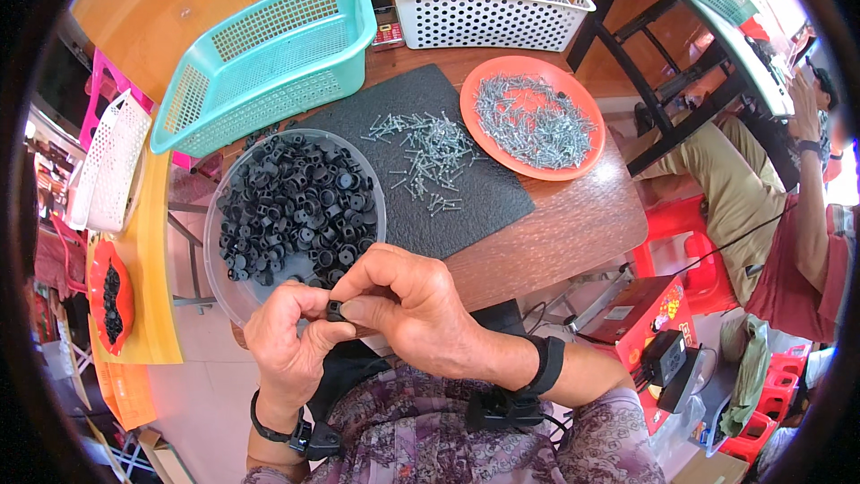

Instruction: Assembling small black plastic fasteners or eyelets by hand at a workbench.

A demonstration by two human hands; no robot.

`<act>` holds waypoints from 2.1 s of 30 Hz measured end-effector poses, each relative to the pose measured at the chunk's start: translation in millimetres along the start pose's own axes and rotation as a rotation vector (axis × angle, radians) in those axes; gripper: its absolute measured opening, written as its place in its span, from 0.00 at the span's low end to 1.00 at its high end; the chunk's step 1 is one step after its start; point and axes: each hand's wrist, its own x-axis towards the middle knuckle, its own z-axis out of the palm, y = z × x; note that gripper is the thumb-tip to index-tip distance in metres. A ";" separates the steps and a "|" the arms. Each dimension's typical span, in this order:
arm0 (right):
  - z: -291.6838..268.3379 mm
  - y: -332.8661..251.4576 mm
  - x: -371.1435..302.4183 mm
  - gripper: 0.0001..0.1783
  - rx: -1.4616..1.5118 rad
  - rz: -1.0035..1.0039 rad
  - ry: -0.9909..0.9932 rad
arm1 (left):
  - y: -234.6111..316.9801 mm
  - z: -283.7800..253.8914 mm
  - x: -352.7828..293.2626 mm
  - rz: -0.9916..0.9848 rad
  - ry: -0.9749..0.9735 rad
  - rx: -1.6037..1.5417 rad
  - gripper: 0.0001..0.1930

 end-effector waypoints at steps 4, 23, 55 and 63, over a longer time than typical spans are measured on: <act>-0.7 -1.7 -0.7 0.04 -0.067 -0.086 0.001 | -0.3 1.3 1.5 -0.004 0.002 -0.010 0.21; -50.0 -18.6 46.2 0.06 -0.232 -0.131 0.219 | 1.6 -8.2 9.3 -0.303 0.101 -0.297 0.21; -109.7 -6.8 52.7 0.09 -1.061 -0.474 0.224 | -24.7 -28.0 8.8 -0.040 -0.157 0.512 0.15; -90.1 2.8 34.1 0.10 -0.993 -0.590 0.159 | -9.8 -17.1 14.6 -0.093 -0.109 0.176 0.13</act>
